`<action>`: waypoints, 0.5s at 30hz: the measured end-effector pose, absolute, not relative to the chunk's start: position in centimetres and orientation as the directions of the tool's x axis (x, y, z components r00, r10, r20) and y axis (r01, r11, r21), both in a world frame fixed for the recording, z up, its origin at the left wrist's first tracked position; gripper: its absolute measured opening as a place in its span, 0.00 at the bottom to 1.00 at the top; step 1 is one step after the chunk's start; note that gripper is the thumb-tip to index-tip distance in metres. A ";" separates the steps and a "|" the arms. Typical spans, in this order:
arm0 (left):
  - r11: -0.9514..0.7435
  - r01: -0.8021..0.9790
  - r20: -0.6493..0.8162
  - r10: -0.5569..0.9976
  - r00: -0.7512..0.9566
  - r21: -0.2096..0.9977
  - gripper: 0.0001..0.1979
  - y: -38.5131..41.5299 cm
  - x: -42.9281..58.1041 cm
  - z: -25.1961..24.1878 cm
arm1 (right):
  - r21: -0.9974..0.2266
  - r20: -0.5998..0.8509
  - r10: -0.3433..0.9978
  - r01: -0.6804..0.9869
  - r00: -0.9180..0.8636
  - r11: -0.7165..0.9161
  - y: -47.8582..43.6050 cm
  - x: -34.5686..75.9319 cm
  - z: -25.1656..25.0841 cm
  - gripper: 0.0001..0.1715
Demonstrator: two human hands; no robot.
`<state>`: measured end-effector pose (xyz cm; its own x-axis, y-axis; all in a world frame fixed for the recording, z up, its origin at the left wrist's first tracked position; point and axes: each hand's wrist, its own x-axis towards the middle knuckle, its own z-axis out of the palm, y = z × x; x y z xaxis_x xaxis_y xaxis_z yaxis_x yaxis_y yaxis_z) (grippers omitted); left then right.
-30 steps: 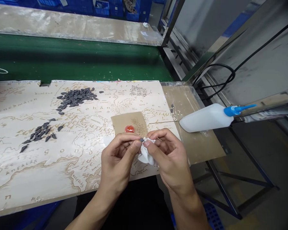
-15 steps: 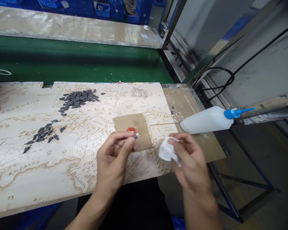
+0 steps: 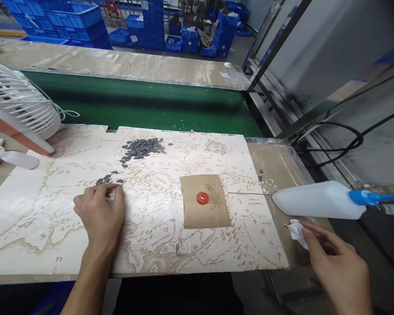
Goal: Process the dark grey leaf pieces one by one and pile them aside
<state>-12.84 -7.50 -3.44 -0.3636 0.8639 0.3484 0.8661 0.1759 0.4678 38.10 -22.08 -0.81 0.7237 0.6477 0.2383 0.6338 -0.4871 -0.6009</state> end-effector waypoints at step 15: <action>-0.113 0.908 0.332 0.943 -0.030 0.404 0.19 2.8 -7.4 -2.2 | -0.663 0.228 0.947 0.748 0.225 -0.018 -8.4 25.7 2.7 0.11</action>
<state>-7.44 2.83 -2.18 -0.0302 0.9428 0.3319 0.9077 -0.1132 0.4040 25.69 -8.41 2.74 0.2252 0.9473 0.2277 0.7482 -0.0184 -0.6632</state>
